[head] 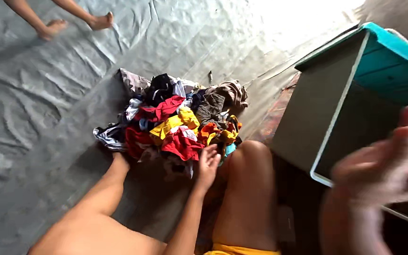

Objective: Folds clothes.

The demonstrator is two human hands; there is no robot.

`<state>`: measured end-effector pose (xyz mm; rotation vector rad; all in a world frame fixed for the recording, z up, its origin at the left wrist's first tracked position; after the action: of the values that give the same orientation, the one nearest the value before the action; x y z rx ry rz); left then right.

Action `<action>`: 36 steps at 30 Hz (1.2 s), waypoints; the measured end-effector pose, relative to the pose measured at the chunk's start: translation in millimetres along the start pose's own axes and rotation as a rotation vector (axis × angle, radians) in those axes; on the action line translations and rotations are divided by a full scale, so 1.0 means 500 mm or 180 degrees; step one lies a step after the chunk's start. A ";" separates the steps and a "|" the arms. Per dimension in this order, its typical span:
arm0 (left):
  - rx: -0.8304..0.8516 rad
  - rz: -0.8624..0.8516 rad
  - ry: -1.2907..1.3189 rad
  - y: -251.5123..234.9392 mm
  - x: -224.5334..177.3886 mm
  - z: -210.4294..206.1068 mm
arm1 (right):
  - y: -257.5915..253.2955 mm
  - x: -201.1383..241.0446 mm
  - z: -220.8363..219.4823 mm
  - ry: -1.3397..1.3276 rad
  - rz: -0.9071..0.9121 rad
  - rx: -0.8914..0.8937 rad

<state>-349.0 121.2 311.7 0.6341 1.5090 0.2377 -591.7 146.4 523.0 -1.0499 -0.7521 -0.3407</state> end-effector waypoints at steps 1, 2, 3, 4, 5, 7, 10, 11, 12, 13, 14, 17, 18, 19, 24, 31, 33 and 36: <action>-0.0326 0.0058 0.0006 -0.018 0.018 0.034 | 0.050 0.017 -0.086 -0.0033 0.0033 0.0225; -0.0544 0.0139 0.0028 -0.031 0.033 0.064 | 0.103 0.007 -0.176 0.0015 -0.0105 0.0545; -0.0669 0.0259 0.0070 -0.036 0.040 0.091 | 0.158 -0.030 -0.265 0.0120 -0.0406 0.0821; -0.0741 0.0361 0.0122 -0.033 0.045 0.117 | 0.211 -0.089 -0.349 0.0376 -0.0920 0.1111; -0.0770 0.0428 0.0187 -0.025 0.050 0.141 | 0.263 -0.167 -0.422 0.0717 -0.1526 0.1405; -0.0773 0.0593 0.0294 0.000 0.066 0.191 | 0.361 -0.325 -0.519 0.1517 -0.2694 0.2070; -0.0980 0.0711 0.0267 0.018 0.091 0.263 | 0.454 -0.455 -0.568 0.2269 -0.3216 0.2767; -0.1118 0.0732 0.0234 0.019 0.095 0.282 | 0.465 -0.463 -0.573 0.2406 -0.3160 0.2847; -0.1229 0.0747 0.0216 0.021 0.096 0.295 | 0.469 -0.458 -0.570 0.2556 -0.3082 0.2956; -0.1295 0.0738 0.0225 0.021 0.093 0.301 | 0.469 -0.445 -0.566 0.2717 -0.2987 0.3124; -0.1308 0.0702 0.0280 0.014 0.085 0.303 | 0.462 -0.430 -0.564 0.2816 -0.2832 0.3231; -0.1158 0.0262 0.0379 -0.003 0.036 0.298 | 0.397 -0.346 -0.554 0.2550 -0.2217 0.3253; -0.1074 0.0025 0.0346 -0.003 0.013 0.299 | 0.359 -0.299 -0.536 0.2378 -0.1994 0.3177; -0.1002 -0.0250 0.0256 -0.001 -0.014 0.304 | 0.311 -0.244 -0.510 0.2148 -0.1737 0.3054; -0.0826 -0.1842 -0.0336 0.057 -0.236 0.356 | 0.042 0.097 -0.270 -0.0220 -0.0826 0.2717; -0.0896 -0.4420 -0.1920 0.305 -0.651 0.278 | -0.136 0.330 -0.099 -0.0995 0.0408 0.2708; -0.0572 -0.4867 -0.2449 0.370 -0.712 0.234 | -0.156 0.417 -0.056 -0.1064 0.0899 0.2770; 0.0242 -0.4859 -0.2710 0.426 -0.734 0.190 | -0.181 0.512 0.000 -0.0964 0.1307 0.2703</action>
<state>-234.7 81.1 729.2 -0.4522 0.8098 -1.1234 -463.8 126.8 761.9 -0.4186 -0.8144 0.4780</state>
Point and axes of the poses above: each hand's wrist, its own y-axis away from the middle knuckle, its own z-axis out of the back of the hand, x = y × z, the point moved 3 cm from there along -y, towards the middle knuckle, and after that the axes turned 9 degrees about -x, right-handed, at the moved point
